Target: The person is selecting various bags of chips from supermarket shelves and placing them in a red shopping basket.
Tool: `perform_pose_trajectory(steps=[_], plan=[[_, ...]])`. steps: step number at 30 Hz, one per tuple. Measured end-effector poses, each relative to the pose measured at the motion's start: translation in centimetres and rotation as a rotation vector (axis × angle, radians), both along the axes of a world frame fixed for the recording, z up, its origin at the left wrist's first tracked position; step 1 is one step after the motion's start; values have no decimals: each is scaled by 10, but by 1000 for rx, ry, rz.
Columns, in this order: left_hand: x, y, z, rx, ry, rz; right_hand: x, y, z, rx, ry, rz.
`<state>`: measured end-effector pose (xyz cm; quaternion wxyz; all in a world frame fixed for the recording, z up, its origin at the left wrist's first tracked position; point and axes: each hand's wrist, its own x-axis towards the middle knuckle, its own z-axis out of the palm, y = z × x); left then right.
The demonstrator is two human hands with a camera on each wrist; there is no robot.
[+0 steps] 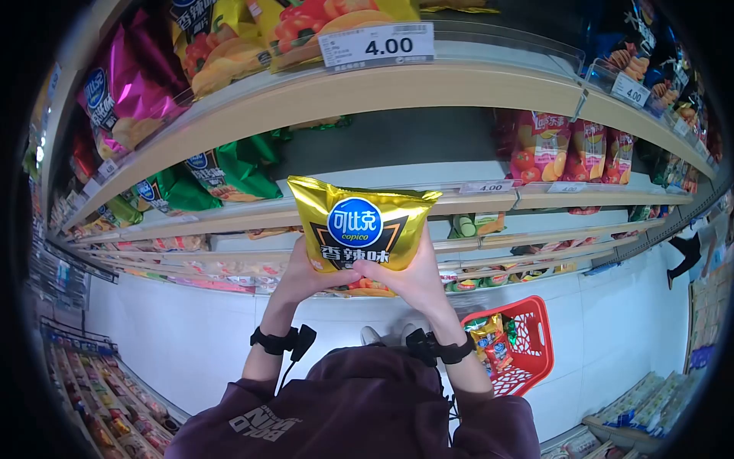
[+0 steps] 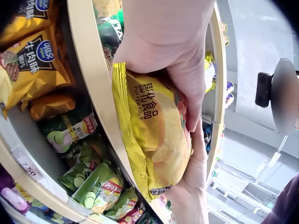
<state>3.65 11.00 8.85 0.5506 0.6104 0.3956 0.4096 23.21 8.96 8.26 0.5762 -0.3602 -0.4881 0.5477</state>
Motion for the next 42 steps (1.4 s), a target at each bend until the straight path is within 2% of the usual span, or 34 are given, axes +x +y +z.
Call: perform_pose_trajectory(steps=[5,6,8,10,13,17,19,20,22,23,25,26,31,33,34,36,37,38,39,42], plan=[[-22,-5,-13,-2,94,27,-1,-8,-6,-29,-149,64],[-21,-12,-4,28,85,85,-3,-10,-9,-20,-187,64],[-22,-15,4,383,174,125,-4,-11,-16,-41,-278,108],[-22,-14,0,650,205,176,-11,-5,-19,145,-205,55],[-28,-20,14,895,346,172,-14,1,-17,297,-199,76],[-39,-23,5,983,350,202,-24,-1,-17,338,-137,102],[-44,-27,8,873,280,199,-29,-1,-16,344,-150,96],[-46,-29,10,819,246,199,-29,-6,-17,252,-199,119],[-53,-38,9,463,183,178,-26,-18,-15,68,-298,163],[-57,-42,8,285,148,166,-30,-20,-11,50,-227,166],[-63,-39,4,256,145,160,-43,-22,0,18,-85,165],[-64,-39,3,224,122,174,-46,-21,2,-3,-160,157],[-72,-42,4,106,7,126,-54,-21,8,-30,-215,210],[-78,-40,-3,118,24,68,-54,-18,8,-1,-310,283],[-79,-42,-4,113,23,64,-57,-19,6,4,-263,240],[-83,-42,-5,60,61,28,-57,-23,9,-3,-327,227],[-83,-44,-7,127,72,27,-55,-26,10,-15,-365,235],[-82,-36,-7,226,76,25,-56,-27,5,76,-280,146],[-81,-37,-7,297,85,21,-53,-28,7,55,-288,169],[-78,-33,-6,385,110,5,-41,-31,18,128,-329,28]])
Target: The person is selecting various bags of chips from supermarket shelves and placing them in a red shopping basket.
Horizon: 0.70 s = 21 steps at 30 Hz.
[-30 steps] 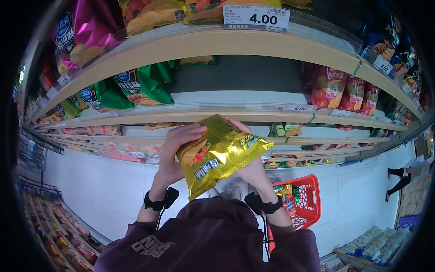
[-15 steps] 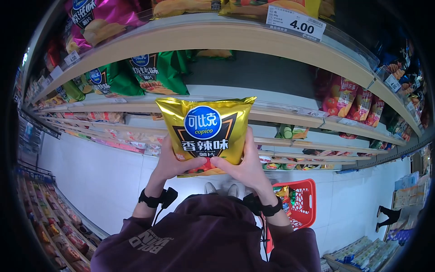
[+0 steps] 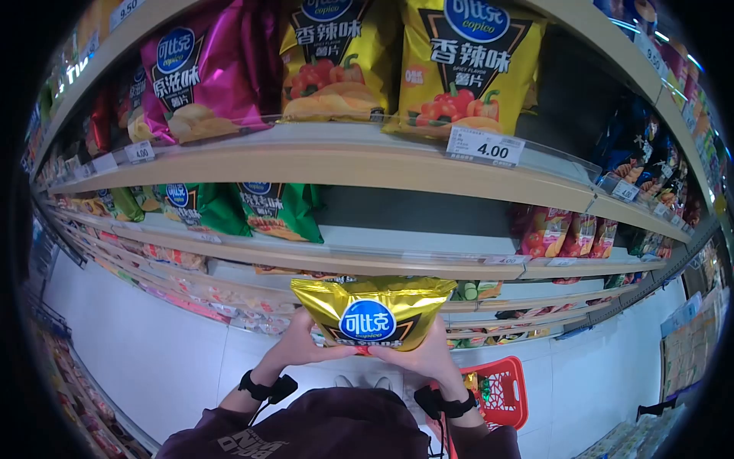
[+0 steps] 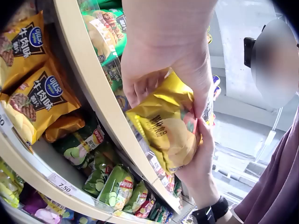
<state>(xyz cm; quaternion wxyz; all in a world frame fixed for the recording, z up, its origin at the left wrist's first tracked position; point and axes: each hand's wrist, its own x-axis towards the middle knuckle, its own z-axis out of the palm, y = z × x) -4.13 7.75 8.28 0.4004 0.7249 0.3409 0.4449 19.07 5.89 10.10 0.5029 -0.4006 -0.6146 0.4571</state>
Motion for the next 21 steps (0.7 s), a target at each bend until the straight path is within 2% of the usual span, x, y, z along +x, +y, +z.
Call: perform_pose_trajectory(steps=[4,6,8,10,12,13,17,19,21], plan=[[3,11,-6,-58,-188,-113,35,-4,22,59,-27,-175],[-3,18,-14,-90,-102,-99,62,-10,35,-34,63,-289],[-1,22,-15,-95,-86,-78,85,-2,41,263,270,-508],[-1,21,-19,-168,-125,-99,104,3,85,321,254,-575],[-3,23,-19,-215,-138,-117,99,12,139,340,390,-561],[-4,23,-17,-227,-133,-124,126,17,145,212,347,-565],[-5,26,-12,-278,-100,-74,162,49,194,90,405,-432],[-3,28,-8,-263,-143,-34,166,59,218,43,383,-333],[-1,31,-5,-212,-144,2,181,78,233,33,322,-329]])
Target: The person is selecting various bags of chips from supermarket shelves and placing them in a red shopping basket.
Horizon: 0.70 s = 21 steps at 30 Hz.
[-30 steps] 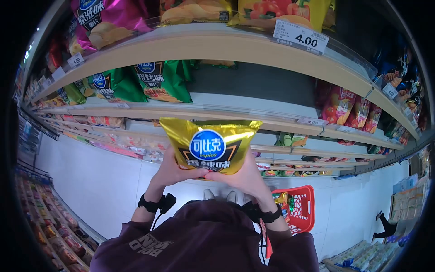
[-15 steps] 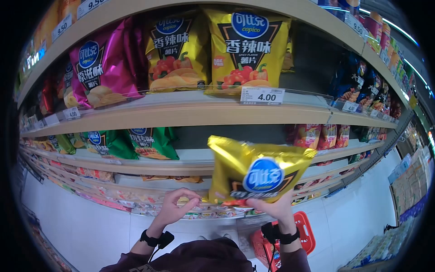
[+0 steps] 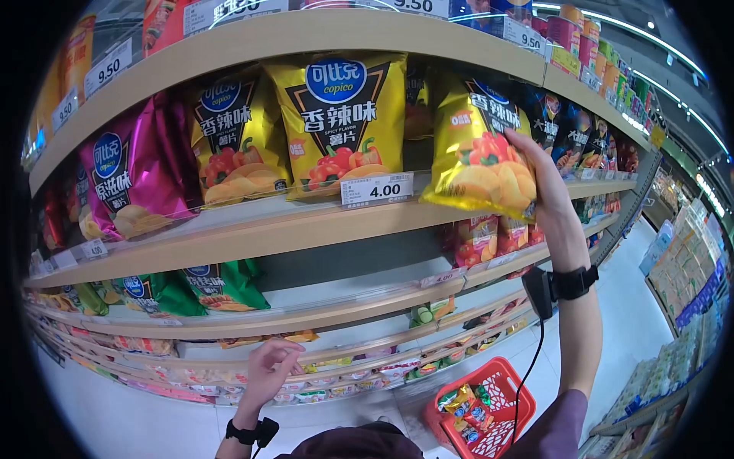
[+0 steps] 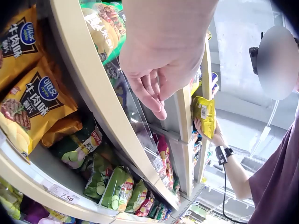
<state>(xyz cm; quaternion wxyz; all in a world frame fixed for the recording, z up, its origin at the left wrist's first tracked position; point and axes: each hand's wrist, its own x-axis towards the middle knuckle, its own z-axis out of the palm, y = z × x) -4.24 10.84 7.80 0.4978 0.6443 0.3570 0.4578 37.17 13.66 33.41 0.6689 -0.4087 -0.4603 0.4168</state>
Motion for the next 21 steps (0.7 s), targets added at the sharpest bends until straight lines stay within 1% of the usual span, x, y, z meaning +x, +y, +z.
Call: perform_pose_trajectory(steps=[2,6,7,10,14,15,17,19,20,21], plan=[[1,4,4,82,47,29,3,12,16,-35,-44,15],[6,7,22,254,105,100,30,48,30,-56,-137,61],[7,8,30,309,137,111,31,55,33,-92,-138,105],[12,10,50,411,199,131,16,66,43,-101,-215,49],[18,15,60,520,246,171,21,96,45,-131,-109,167],[20,15,62,518,234,180,27,109,42,-129,-87,224],[23,13,66,513,213,191,27,123,41,-113,-104,198],[33,13,82,758,267,254,28,137,38,-114,-99,197],[38,12,94,877,292,292,29,146,35,-125,-112,241],[43,8,118,1000,383,316,26,147,35,-133,-162,202]])
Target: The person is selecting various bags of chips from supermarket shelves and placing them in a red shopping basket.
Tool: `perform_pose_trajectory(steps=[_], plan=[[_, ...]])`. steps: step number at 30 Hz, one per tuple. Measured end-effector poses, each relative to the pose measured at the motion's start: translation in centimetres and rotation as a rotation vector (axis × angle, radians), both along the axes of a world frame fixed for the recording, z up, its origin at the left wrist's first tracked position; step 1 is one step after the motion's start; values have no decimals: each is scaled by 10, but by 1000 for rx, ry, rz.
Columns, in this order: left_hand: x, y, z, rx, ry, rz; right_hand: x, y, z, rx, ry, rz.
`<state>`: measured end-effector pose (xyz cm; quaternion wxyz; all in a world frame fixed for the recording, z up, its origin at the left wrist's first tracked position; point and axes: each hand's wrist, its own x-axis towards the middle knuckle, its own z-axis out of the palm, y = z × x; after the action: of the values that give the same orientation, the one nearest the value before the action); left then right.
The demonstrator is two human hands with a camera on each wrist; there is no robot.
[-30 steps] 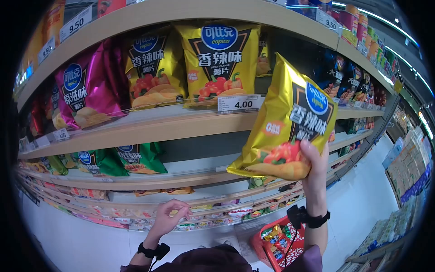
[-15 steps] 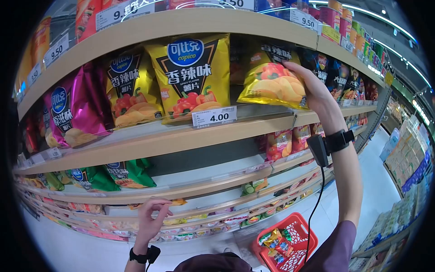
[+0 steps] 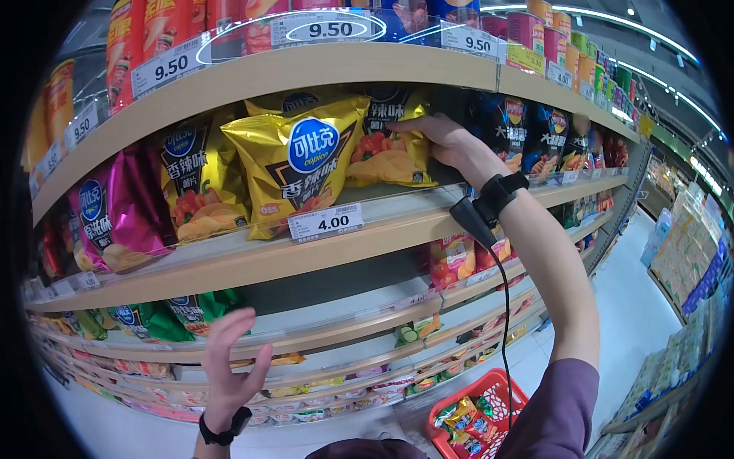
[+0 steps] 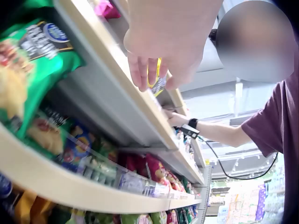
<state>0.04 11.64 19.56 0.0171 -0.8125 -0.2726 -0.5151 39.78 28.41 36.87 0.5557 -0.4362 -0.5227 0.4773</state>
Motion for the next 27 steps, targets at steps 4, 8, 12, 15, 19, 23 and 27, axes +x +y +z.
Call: perform_pose_trajectory(steps=[4,8,12,15,19,23,27], plan=[[24,4,83,232,19,119,-2,14,-3,75,-139,45],[45,36,131,151,-20,130,-5,6,1,80,-209,73],[55,79,141,72,29,141,7,15,9,50,-345,85],[55,102,149,-354,-28,-95,15,21,13,33,-461,17],[53,111,164,-448,69,79,17,28,15,42,-541,19],[54,126,163,-365,148,198,-5,11,23,42,-860,-234],[58,112,169,-436,18,145,-30,-12,31,148,-1188,-379]])
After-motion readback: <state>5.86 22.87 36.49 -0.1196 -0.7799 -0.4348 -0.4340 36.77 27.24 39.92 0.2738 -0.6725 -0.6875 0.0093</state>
